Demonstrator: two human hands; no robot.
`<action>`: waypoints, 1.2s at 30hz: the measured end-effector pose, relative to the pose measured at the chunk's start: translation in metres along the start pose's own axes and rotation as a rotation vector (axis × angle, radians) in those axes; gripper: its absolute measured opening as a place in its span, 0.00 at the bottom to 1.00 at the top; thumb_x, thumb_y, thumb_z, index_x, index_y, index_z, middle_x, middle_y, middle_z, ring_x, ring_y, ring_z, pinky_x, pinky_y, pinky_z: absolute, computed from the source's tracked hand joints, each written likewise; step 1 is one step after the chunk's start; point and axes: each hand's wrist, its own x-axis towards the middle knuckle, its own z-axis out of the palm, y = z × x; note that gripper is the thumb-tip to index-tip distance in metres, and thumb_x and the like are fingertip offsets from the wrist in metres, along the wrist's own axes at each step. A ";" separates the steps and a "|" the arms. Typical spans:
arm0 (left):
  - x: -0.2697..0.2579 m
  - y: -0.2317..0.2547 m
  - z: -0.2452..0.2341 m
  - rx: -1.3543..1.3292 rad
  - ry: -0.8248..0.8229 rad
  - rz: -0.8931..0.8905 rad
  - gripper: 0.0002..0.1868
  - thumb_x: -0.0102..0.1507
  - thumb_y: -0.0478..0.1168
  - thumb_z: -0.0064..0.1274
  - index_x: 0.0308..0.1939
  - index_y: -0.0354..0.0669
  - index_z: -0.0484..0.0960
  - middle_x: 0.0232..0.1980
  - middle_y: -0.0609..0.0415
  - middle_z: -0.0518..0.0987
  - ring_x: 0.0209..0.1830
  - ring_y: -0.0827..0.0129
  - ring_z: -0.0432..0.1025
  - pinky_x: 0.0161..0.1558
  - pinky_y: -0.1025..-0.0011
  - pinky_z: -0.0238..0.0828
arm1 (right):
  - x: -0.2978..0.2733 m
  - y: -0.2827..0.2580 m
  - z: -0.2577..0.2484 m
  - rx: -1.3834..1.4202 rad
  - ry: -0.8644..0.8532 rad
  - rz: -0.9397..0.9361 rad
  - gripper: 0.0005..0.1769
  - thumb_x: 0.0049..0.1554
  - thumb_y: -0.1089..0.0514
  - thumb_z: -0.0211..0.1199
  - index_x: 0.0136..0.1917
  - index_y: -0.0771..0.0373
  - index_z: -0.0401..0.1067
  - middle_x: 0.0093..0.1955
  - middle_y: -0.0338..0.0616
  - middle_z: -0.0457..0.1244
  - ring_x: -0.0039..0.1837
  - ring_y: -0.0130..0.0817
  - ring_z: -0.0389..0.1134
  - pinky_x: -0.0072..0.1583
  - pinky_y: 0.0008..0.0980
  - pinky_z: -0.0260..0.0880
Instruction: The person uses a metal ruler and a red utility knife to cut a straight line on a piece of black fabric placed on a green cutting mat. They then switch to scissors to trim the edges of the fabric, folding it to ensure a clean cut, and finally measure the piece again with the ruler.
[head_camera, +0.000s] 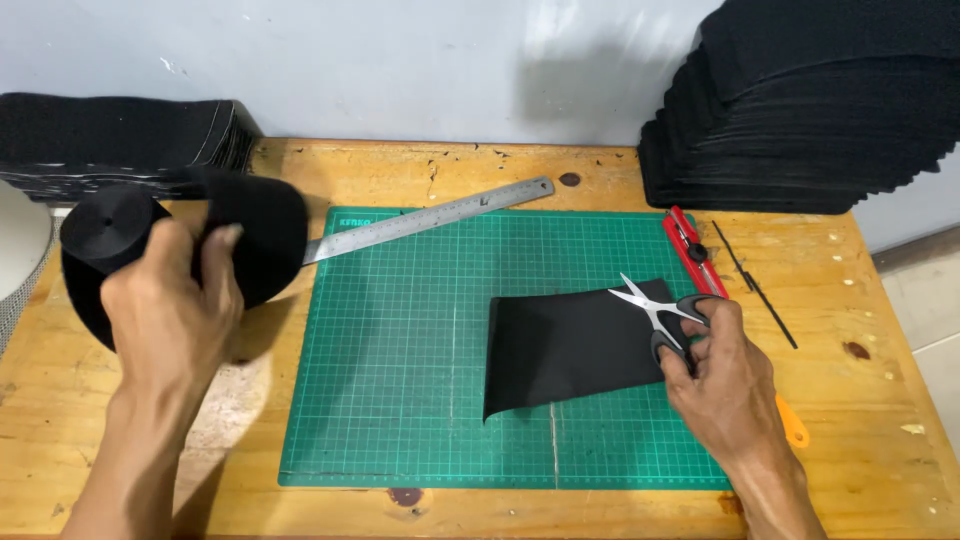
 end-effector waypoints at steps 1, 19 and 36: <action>0.008 -0.001 0.004 -0.001 0.001 -0.001 0.13 0.81 0.39 0.58 0.46 0.32 0.78 0.29 0.31 0.76 0.26 0.34 0.71 0.28 0.48 0.60 | 0.000 -0.002 0.000 -0.001 0.001 -0.001 0.30 0.52 0.58 0.67 0.66 0.60 0.61 0.52 0.50 0.71 0.41 0.44 0.73 0.51 0.44 0.70; 0.048 0.180 0.011 -0.429 -1.097 -0.334 0.53 0.51 0.62 0.64 0.75 0.54 0.60 0.61 0.54 0.81 0.49 0.60 0.80 0.51 0.60 0.76 | 0.008 -0.007 0.008 1.198 0.167 0.150 0.28 0.57 0.73 0.60 0.61 0.51 0.50 0.57 0.51 0.61 0.53 0.31 0.66 0.41 0.46 0.80; 0.044 0.116 0.088 -1.571 -0.591 -0.784 0.13 0.70 0.46 0.52 0.39 0.40 0.81 0.35 0.52 0.83 0.29 0.69 0.78 0.32 0.70 0.83 | 0.037 -0.034 -0.008 1.150 -0.130 0.216 0.24 0.54 0.69 0.64 0.61 0.60 0.59 0.54 0.52 0.68 0.43 0.37 0.69 0.40 0.40 0.76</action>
